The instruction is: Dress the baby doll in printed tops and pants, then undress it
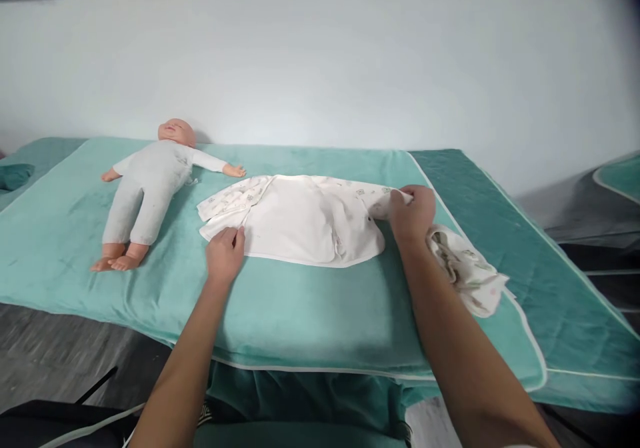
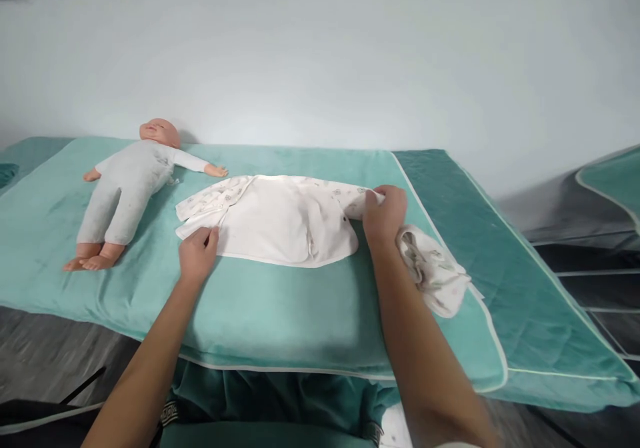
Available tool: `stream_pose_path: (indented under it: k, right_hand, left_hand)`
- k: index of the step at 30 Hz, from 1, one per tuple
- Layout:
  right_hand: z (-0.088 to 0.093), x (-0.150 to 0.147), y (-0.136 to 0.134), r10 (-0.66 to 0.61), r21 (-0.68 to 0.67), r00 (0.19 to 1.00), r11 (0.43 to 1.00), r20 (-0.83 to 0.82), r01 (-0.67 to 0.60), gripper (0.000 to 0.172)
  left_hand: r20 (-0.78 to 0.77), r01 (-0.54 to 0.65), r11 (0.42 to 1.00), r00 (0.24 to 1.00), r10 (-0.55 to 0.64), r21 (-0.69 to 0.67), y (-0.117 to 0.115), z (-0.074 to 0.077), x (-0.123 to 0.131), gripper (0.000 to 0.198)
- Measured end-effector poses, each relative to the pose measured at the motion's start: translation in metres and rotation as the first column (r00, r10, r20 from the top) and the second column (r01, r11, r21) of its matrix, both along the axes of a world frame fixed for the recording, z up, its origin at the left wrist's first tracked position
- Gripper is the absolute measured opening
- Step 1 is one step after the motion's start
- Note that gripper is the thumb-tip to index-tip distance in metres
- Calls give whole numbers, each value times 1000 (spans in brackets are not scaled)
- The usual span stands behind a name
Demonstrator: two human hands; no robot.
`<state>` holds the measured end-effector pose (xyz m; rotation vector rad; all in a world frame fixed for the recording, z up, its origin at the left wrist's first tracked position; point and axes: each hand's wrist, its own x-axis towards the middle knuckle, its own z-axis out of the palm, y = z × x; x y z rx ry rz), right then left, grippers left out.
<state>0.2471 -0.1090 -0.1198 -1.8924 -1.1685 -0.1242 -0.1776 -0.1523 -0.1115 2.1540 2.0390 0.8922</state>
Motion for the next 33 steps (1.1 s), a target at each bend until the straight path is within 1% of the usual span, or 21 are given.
stream_pose_path:
  k: [1, 2, 4, 7, 9, 11, 13, 15, 16, 18, 19, 20, 21, 23, 24, 25, 26, 27, 29, 31, 33]
  right_hand:
    - [-2, 0, 0, -42, 57, 999, 998, 23, 41, 19]
    - [-4, -2, -1, -44, 73, 998, 996, 51, 41, 25]
    - [-10, -10, -4, 29, 63, 993, 997, 117, -37, 37]
    - [-18, -23, -8, 237, -69, 953, 971, 190, -227, 39]
    - [-20, -27, -8, 289, -186, 941, 949, 178, -256, 38]
    - [-18, -27, -7, 284, -238, 948, 940, 144, -245, 38]
    - [-11, -29, -10, 272, -184, 956, 951, 113, -249, 39]
    - [0, -38, -16, 284, -93, 953, 957, 101, -275, 38]
    - [6, -48, -19, 305, -55, 948, 952, 93, -301, 38]
    - [15, -80, -23, 392, -11, 920, 920, 17, -392, 36]
    - [19, -101, -22, 481, 30, 866, 876, -134, -482, 36]
    - [20, -125, -18, 559, 74, 765, 820, -320, -568, 36]
    - [21, -150, -11, 594, 66, 704, 780, -390, -622, 37]
    - [19, -199, 12, 626, 44, 624, 722, -468, -691, 42]
    - [18, -221, 26, 617, 21, 594, 703, -516, -711, 46]
    - [17, -240, 40, 554, -33, 584, 708, -594, -705, 49]
    - [16, -255, 53, 507, -86, 605, 719, -614, -689, 52]
    - [15, -267, 64, 483, -103, 621, 733, -618, -672, 52]
    - [15, -281, 78, 454, -139, 670, 759, -588, -636, 47]
    - [15, -284, 81, 469, -171, 719, 765, -513, -621, 39]
    - [16, -282, 78, 488, -213, 769, 769, -414, -603, 36]
  left_hand:
    - [10, -2, 1000, 1000, 2, 0, 0, 1, 0, 41]
    - [20, -3, 1000, 1000, 3, 0, 0, 1, 0, 41]
    - [41, 0, 1000, 999, 0, 7, -1, 1, 0, 41]
    - [72, 6, 998, 997, -11, 70, 1, -2, -2, 40]
    - [96, -6, 989, 995, -9, 149, 3, -6, -4, 35]
    - [124, -21, 975, 992, -7, 220, 7, -11, -6, 27]
    - [137, -35, 969, 991, 1, 243, 10, -15, -8, 24]
    - [121, -44, 977, 992, 19, 209, 11, -16, -7, 30]
    - [106, -48, 982, 994, 29, 182, 11, -17, -7, 33]
    - [82, -60, 988, 995, 49, 145, 11, -16, -4, 36]
    - [84, -74, 987, 994, 63, 141, 10, -16, -4, 37]
    - [101, -95, 985, 992, 80, 146, 10, -16, -3, 38]
    - [134, -123, 980, 986, 103, 157, 10, -16, -4, 38]
    - [245, -201, 962, 957, 154, 182, 12, -17, -8, 40]
    - [309, -244, 951, 934, 178, 189, 14, -17, -12, 40]
    - [368, -285, 940, 907, 202, 186, 17, -18, -16, 41]
    - [415, -323, 930, 881, 228, 173, 22, -18, -20, 41]
    - [448, -357, 922, 856, 259, 149, 27, -19, -24, 41]
    - [473, -405, 911, 820, 322, 82, 39, -19, -32, 43]
    - [476, -418, 908, 806, 352, 36, 52, -20, -39, 45]
    - [501, -389, 920, 805, 318, 41, 64, -20, -45, 43]
